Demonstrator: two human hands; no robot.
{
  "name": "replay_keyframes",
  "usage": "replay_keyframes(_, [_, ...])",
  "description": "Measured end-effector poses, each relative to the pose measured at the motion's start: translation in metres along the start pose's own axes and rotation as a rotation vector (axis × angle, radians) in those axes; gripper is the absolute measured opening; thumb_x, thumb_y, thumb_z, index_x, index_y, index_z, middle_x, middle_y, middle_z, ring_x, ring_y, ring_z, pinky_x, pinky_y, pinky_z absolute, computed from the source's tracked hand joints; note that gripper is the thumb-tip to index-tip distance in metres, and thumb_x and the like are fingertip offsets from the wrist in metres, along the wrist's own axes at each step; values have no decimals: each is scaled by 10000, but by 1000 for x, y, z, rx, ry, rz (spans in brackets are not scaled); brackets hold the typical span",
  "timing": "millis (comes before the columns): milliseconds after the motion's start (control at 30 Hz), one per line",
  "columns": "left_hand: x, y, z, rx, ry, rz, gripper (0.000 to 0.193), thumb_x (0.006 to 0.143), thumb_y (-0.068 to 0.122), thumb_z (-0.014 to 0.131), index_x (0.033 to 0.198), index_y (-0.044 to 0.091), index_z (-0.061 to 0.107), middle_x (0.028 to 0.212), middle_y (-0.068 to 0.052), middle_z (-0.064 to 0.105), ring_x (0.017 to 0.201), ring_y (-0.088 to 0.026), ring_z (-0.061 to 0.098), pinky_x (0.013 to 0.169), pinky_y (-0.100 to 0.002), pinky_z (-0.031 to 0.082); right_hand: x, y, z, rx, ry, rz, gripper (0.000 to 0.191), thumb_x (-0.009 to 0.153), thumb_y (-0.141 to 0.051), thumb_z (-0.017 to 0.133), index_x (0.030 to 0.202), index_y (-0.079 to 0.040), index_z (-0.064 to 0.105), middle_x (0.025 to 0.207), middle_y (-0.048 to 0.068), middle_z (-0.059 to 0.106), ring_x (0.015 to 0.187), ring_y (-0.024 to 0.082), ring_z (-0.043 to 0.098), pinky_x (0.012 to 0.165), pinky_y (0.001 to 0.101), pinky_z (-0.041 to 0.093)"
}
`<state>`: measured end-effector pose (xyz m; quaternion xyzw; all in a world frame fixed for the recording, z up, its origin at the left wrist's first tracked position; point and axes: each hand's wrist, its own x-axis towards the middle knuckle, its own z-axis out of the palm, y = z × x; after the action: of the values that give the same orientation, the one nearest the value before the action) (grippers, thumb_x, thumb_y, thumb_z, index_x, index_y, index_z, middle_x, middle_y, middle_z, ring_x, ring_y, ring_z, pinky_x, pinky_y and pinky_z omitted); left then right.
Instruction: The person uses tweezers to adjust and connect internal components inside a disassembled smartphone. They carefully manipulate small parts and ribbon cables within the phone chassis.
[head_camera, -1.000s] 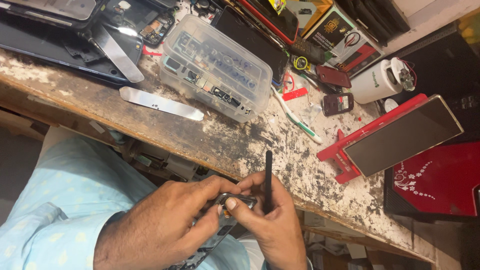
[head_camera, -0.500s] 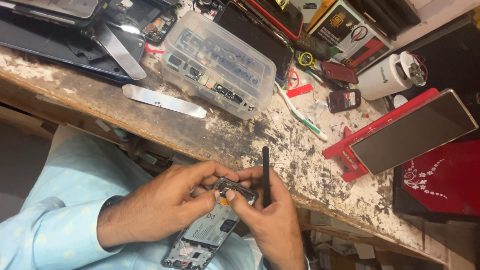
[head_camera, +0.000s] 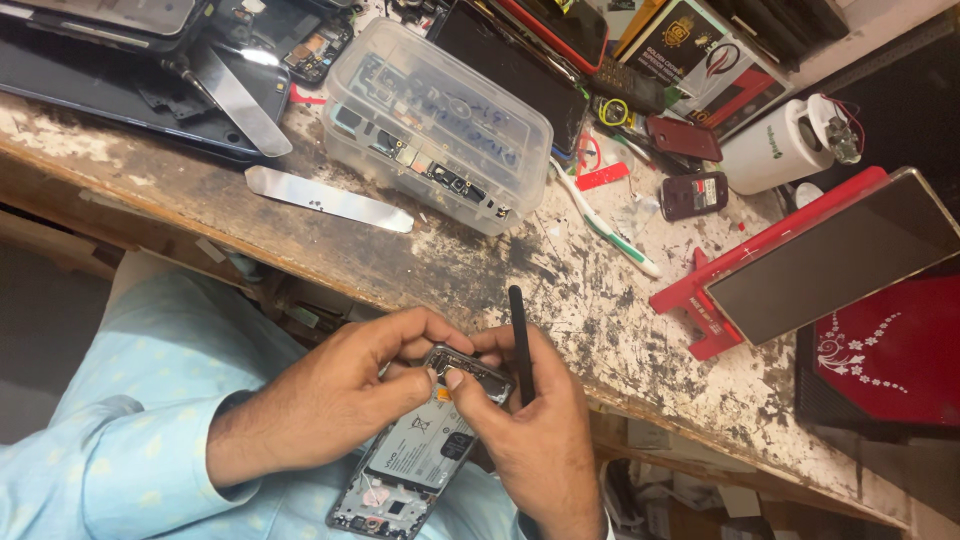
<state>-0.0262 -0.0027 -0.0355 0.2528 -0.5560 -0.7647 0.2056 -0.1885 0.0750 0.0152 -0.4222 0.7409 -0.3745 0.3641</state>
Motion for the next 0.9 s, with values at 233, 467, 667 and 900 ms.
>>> replay_keyframes(233, [3,-14,1,-13,0,59,391,866,10,540,1243,42,636,989,-53,731,877,-81,665,763,-255,576,-1,16,-6,31,21,21,228,854,-179,742,1028,-34,718,881,44,672,810,89,606,653,223,501])
replay_keyframes(467, [6,-25,-1,-219,-85,29,425,901,-10,505,1319,17,577,1033,-64,712,911,-90,668,792,-258,572,-13,44,-29,180,287,-260,479,1135,-321,356,944,-18,675,905,100,593,732,122,521,628,227,408])
replay_keyframes(667, [13,-30,0,-215,-88,36,405,916,-8,508,1317,-4,567,1053,-72,721,936,-97,675,817,-266,572,-18,64,-40,866,169,-470,349,1166,-230,430,987,26,585,1001,184,617,775,197,629,655,346,552])
replay_keyframes(900, [17,-27,6,-235,-85,4,407,915,-8,504,1317,-2,564,1063,-83,719,945,-106,676,828,-284,572,-20,82,-24,650,155,-211,196,881,132,597,1069,80,582,1118,265,681,885,287,771,795,411,658])
